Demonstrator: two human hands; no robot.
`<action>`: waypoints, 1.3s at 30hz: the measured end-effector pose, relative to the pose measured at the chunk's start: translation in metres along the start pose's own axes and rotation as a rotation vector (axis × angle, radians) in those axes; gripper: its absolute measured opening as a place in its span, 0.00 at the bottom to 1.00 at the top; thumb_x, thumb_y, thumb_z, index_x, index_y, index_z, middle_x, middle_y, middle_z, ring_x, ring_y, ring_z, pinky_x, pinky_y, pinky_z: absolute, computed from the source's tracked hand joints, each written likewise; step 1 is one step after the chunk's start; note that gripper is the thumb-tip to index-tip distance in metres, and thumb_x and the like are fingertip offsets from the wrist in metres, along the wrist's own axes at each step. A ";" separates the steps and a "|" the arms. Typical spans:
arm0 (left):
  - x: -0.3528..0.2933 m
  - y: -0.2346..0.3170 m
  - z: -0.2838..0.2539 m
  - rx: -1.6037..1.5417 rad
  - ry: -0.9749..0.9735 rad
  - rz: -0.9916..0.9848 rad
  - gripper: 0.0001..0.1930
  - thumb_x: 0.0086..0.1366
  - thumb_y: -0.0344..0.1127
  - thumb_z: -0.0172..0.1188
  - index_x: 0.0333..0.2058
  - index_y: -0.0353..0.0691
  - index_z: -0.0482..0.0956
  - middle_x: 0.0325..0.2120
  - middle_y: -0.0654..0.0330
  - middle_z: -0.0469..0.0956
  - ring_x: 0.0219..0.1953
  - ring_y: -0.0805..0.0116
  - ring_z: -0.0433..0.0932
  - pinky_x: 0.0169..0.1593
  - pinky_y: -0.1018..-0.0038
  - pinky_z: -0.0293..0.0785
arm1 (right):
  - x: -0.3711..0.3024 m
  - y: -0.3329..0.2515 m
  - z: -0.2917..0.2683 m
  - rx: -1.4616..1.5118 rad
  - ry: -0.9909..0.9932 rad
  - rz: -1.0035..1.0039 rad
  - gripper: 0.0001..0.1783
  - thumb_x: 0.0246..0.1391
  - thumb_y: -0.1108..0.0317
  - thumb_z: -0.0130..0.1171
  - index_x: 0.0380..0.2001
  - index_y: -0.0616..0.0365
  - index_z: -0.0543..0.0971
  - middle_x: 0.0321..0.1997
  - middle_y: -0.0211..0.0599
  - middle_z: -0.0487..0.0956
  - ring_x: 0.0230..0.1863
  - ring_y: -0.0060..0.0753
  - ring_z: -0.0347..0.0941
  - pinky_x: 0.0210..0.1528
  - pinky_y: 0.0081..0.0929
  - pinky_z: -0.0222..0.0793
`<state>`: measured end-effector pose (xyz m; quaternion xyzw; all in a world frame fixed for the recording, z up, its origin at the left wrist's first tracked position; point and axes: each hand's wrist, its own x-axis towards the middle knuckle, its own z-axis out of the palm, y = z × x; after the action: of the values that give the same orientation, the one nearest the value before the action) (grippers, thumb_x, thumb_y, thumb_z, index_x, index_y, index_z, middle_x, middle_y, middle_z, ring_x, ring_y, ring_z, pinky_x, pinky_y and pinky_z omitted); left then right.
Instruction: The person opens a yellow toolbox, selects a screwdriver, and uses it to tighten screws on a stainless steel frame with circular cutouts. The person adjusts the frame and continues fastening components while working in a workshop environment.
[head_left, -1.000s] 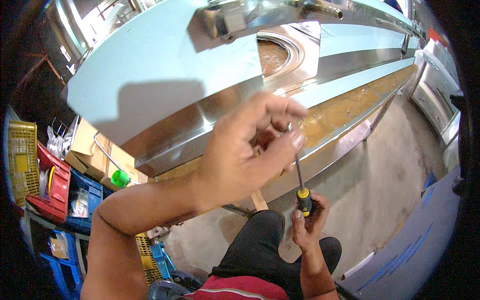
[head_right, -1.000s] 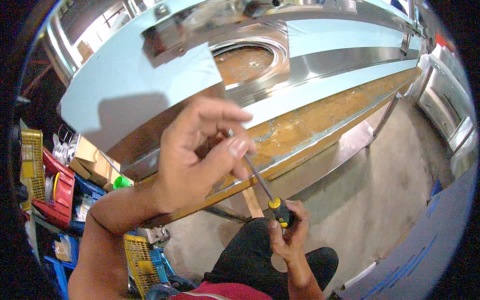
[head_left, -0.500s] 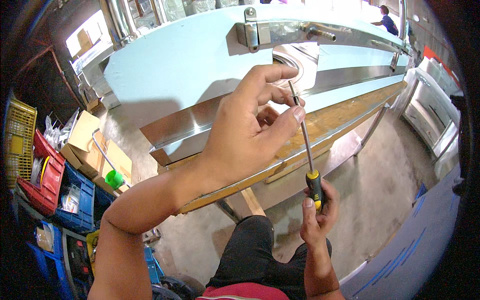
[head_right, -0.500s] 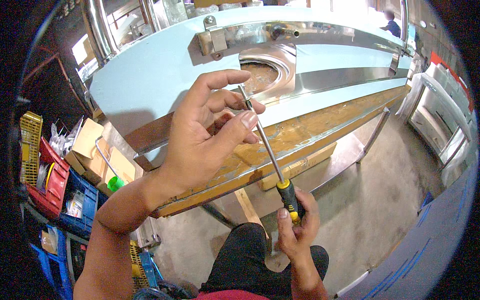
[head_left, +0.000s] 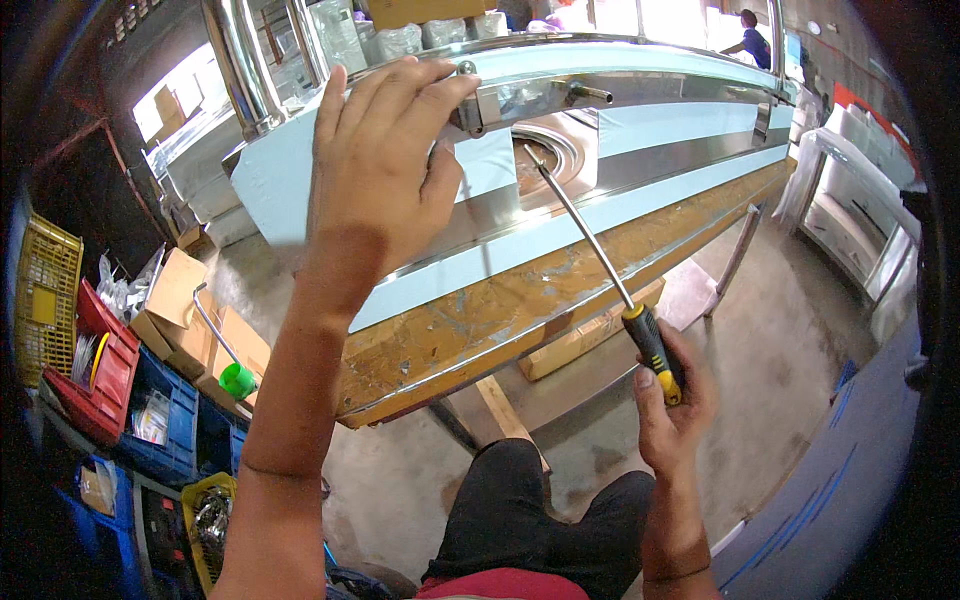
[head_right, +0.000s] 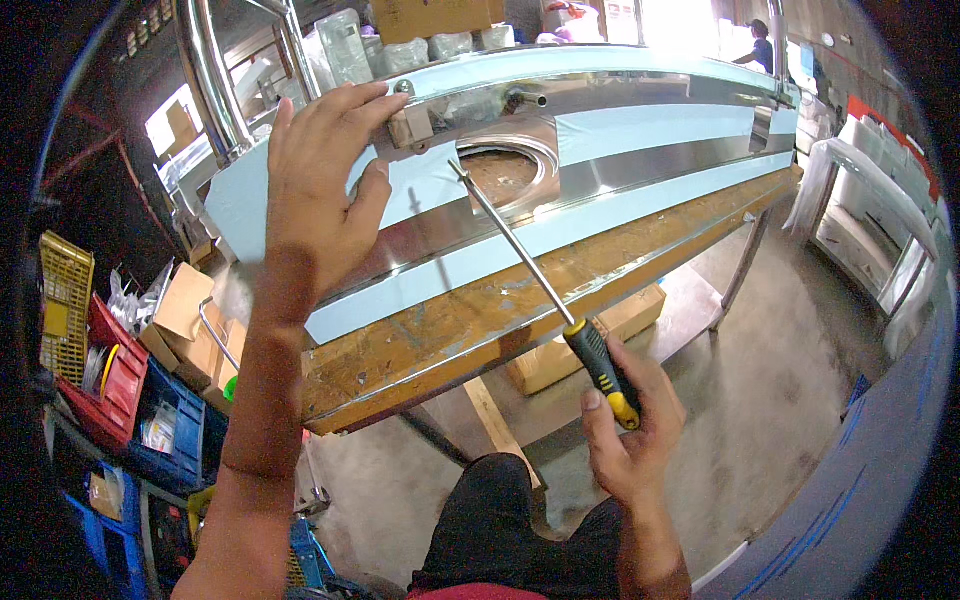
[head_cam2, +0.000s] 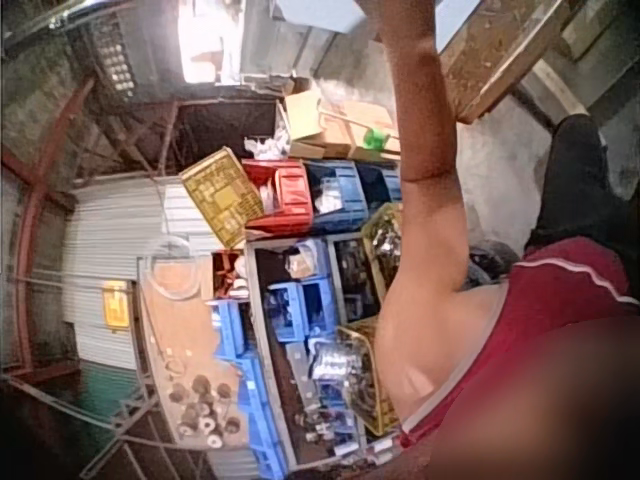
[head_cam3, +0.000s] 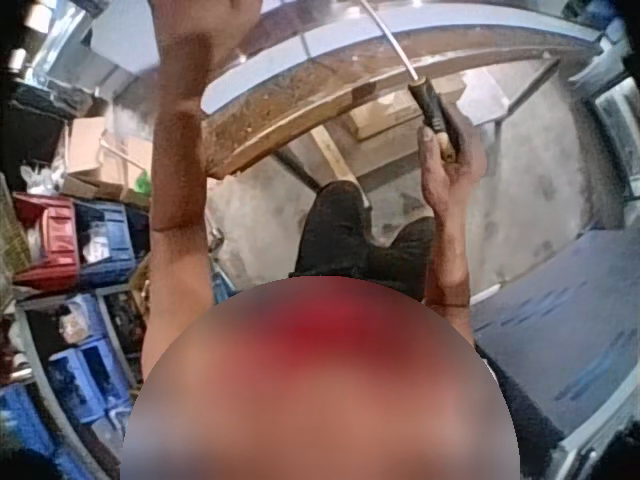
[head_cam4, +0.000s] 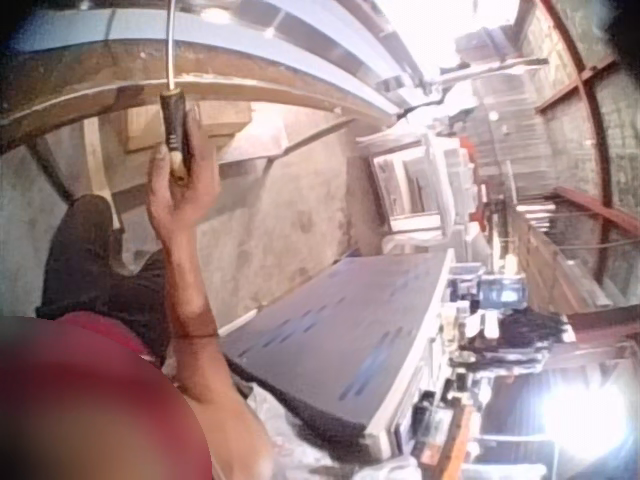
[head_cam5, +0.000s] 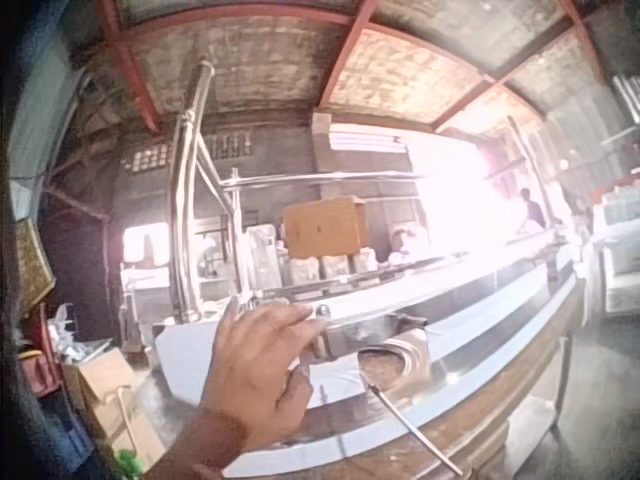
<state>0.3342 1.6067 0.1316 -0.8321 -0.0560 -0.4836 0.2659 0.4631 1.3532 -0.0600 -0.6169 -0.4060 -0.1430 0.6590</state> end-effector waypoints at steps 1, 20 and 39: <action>0.001 0.000 0.000 -0.004 0.009 0.013 0.24 0.62 0.33 0.60 0.59 0.49 0.76 0.58 0.56 0.76 0.66 0.54 0.70 0.75 0.48 0.47 | 0.004 -0.003 -0.002 -0.003 0.000 -0.013 0.22 0.54 0.72 0.64 0.53 0.65 0.80 0.45 0.48 0.83 0.42 0.37 0.80 0.49 0.31 0.73; 0.017 -0.011 0.023 -0.244 0.248 0.064 0.06 0.62 0.34 0.67 0.38 0.43 0.85 0.33 0.59 0.81 0.46 0.56 0.79 0.55 0.59 0.64 | 0.050 -0.025 -0.001 -0.126 -0.078 -0.204 0.21 0.54 0.75 0.65 0.53 0.65 0.80 0.38 0.45 0.82 0.38 0.33 0.80 0.44 0.27 0.74; 0.016 -0.011 0.017 -0.224 0.153 0.014 0.08 0.65 0.30 0.65 0.41 0.38 0.85 0.41 0.52 0.83 0.52 0.55 0.81 0.58 0.63 0.70 | 0.072 -0.054 -0.004 -0.307 -0.124 -0.286 0.22 0.50 0.77 0.66 0.51 0.64 0.82 0.34 0.42 0.81 0.34 0.37 0.78 0.40 0.30 0.73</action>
<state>0.3525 1.6218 0.1425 -0.8176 0.0246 -0.5469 0.1783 0.4728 1.3617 0.0289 -0.6537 -0.5027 -0.2569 0.5040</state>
